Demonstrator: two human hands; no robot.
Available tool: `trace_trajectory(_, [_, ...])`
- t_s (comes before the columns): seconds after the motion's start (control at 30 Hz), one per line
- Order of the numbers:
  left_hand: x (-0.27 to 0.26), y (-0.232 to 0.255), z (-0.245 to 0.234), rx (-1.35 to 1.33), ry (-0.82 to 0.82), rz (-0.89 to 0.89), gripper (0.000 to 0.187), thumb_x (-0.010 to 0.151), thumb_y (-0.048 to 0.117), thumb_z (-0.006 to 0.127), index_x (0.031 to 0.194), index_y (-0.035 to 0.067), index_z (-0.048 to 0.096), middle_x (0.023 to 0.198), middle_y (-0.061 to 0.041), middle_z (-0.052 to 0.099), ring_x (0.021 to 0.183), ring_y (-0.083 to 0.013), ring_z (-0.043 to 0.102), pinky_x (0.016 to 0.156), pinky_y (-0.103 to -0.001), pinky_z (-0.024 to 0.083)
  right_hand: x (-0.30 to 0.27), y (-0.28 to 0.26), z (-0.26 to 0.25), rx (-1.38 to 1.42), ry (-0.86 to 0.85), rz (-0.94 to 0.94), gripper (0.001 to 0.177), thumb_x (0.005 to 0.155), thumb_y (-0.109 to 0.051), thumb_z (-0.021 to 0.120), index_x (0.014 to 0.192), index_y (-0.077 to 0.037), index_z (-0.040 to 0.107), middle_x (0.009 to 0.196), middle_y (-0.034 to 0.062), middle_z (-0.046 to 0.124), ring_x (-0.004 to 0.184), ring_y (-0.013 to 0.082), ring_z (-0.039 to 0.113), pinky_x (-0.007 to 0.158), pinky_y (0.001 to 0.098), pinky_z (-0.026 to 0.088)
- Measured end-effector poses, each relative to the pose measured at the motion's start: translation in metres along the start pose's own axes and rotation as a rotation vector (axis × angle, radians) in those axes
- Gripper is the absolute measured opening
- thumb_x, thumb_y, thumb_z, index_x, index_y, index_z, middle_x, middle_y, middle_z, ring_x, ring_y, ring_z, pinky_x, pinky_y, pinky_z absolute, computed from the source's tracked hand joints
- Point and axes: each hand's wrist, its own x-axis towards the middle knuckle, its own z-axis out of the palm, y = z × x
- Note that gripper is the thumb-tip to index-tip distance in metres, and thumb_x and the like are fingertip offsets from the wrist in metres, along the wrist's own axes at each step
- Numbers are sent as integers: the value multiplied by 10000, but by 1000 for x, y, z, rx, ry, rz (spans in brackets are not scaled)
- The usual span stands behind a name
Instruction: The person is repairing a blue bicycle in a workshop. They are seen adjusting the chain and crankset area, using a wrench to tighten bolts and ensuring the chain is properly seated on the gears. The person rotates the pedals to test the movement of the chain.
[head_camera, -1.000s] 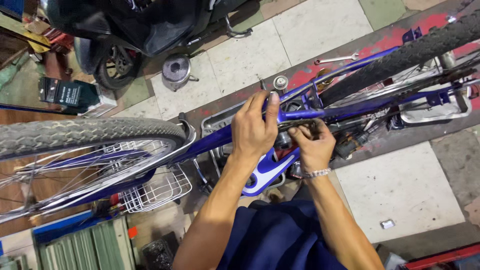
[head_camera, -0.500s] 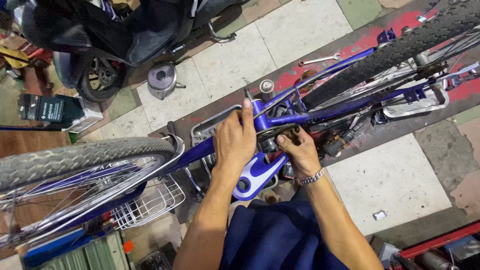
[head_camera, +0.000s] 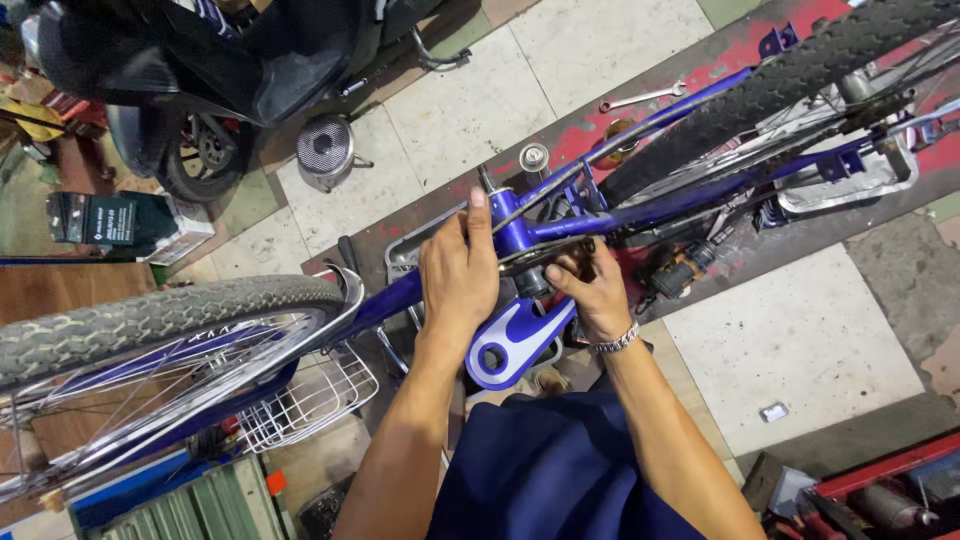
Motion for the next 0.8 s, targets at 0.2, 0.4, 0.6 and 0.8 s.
trace_trajectory(0.2, [-1,-2,-1,17,16,41,729,1039,582,323,842,-5,707,758,-251,695,790,-468,677,756,-543,492,7,-3,2,-17,4,-3,475,804,-53,871,1213,-47,631,1035,-40,635,903,54,577,808,211,487])
trace_trajectory(0.4, [1,0,0,-4,24,75,703,1049,573,324,877,16,717,748,-244,695,783,-461,680,755,-535,497,9,-11,5,-57,21,61,272,815,-56,858,1041,-19,711,916,-12,691,771,71,603,691,227,486])
trace_trajectory(0.6, [0,-6,1,1,35,92,720,1061,547,333,759,-13,672,696,-248,657,723,-465,653,703,-548,472,5,-4,6,-189,87,-38,246,842,-108,865,996,-11,699,839,-13,687,698,69,581,630,224,471])
trace_trajectory(0.8, [1,-22,4,-7,87,82,713,1073,515,350,715,-27,643,689,-258,642,697,-459,644,682,-551,450,6,-25,10,-382,62,-118,272,841,-129,861,1038,-5,722,926,17,740,798,79,663,738,234,556])
